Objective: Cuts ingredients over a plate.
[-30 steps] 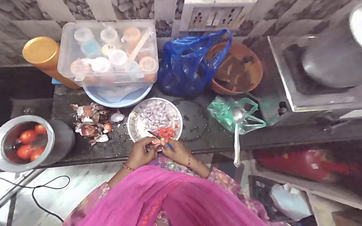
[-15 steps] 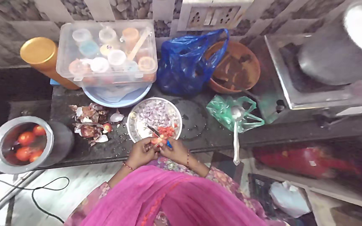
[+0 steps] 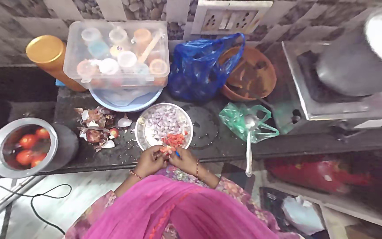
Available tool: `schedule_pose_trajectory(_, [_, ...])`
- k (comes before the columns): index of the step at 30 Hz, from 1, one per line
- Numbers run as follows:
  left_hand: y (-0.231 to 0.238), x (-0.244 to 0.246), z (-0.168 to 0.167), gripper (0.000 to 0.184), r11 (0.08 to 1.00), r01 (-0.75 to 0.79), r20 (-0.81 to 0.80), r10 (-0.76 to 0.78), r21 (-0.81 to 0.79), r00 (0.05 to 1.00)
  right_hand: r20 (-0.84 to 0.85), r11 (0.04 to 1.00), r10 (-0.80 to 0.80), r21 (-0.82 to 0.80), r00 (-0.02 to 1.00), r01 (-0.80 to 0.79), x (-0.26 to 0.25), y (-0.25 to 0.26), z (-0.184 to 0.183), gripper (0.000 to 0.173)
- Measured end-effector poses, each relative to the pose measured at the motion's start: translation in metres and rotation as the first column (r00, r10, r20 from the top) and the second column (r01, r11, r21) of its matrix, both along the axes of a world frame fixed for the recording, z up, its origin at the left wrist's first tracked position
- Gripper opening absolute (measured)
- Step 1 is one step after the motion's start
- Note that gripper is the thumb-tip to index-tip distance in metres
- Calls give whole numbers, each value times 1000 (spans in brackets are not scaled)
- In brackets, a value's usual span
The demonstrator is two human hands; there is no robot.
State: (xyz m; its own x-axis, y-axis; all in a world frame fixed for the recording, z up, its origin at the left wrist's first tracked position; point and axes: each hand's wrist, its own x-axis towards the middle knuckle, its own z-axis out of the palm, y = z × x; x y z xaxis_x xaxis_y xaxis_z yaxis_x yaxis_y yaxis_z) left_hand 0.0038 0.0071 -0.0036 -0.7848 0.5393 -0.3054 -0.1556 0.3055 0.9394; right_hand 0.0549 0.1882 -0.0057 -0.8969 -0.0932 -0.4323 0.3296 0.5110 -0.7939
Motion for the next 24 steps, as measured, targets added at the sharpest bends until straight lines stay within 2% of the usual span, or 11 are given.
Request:
schedule_pose_trajectory(4, [1, -2, 4, 22, 998, 12, 8, -12, -55, 1000, -38, 1000, 9, 12, 999, -9, 0, 0, -4, 47])
schedule_pose_trajectory(8, [2, -3, -3, 22, 995, 28, -110, -39, -99, 993, -32, 1000, 3, -26, 999, -4, 0, 0, -8, 48])
schedule_pose_trajectory(10, [0, -5, -4, 25, 993, 26, -106, -38, -115, 994, -40, 999, -8, -32, 999, 6, 0, 2, -12, 47])
schedule_pose_trajectory(13, [-7, -9, -8, 30, 997, 20, -6, -21, -71, 1000, 72, 980, 17, 198, 997, -31, -4, 7, 9, 51])
schedule_pose_trajectory(16, [-15, -9, -5, 35, 999, -45, 125, 46, -13, 991, 149, 873, 45, 475, 988, -111, -7, 13, 35, 56])
schedule_pose_trajectory(19, [-20, -7, -2, 48, 996, -83, 197, 75, 31, 978, -1, 796, 28, 605, 1000, -22, -6, 20, 42, 52])
schedule_pose_trajectory(22, [-21, -5, -3, 46, 994, -96, 202, 82, 58, 976, -170, 736, 61, 674, 984, 71, -8, 27, 30, 47])
schedule_pose_trajectory(24, [-19, -5, -1, 43, 992, -103, 213, 86, 71, 973, -198, 716, 87, 694, 976, 77, -11, 30, 24, 47])
